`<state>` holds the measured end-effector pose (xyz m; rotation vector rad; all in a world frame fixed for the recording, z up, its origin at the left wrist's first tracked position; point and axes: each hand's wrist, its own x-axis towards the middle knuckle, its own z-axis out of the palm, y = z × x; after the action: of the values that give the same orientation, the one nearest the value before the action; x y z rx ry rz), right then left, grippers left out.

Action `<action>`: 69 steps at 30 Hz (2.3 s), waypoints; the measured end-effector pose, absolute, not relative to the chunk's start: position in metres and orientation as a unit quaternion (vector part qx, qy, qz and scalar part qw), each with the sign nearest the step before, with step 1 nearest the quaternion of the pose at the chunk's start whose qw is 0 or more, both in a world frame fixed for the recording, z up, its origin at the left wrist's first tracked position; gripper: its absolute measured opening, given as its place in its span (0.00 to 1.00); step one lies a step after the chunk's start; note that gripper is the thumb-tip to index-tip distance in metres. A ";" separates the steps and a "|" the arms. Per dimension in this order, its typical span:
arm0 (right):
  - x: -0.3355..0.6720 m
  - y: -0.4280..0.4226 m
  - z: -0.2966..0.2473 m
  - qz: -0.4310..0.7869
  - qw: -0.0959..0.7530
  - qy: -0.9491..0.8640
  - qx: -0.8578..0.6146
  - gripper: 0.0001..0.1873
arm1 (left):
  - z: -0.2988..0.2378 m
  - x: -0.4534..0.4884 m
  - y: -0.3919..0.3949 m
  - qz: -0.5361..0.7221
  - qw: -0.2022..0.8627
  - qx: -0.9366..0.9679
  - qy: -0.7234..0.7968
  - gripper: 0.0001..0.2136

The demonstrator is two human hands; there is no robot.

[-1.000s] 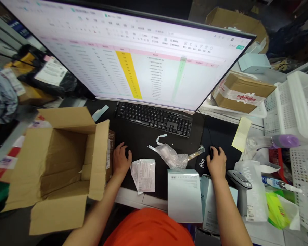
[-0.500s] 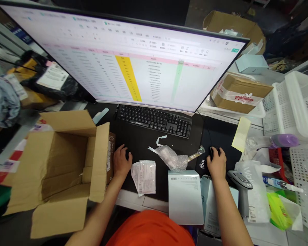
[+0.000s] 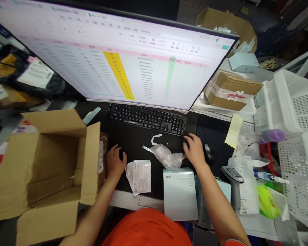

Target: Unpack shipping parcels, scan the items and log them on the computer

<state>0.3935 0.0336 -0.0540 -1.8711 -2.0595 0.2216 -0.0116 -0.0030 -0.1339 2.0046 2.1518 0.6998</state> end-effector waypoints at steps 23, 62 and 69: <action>0.313 0.105 -0.066 0.061 0.103 -0.777 -0.618 0.23 | -0.136 -0.013 -0.001 0.252 0.047 0.662 0.705 0.13; 0.333 0.088 -0.069 0.072 0.185 -0.717 -0.668 0.25 | -0.136 -0.013 -0.002 0.257 0.080 0.649 0.712 0.13; 0.328 0.088 -0.069 0.037 0.141 -0.713 -0.686 0.21 | -0.135 -0.012 -0.001 0.256 0.079 0.645 0.716 0.13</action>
<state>0.3284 0.0880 -0.0693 -1.9810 -2.0586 0.1079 -0.0124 -0.0009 -0.1354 1.9297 2.1418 0.7651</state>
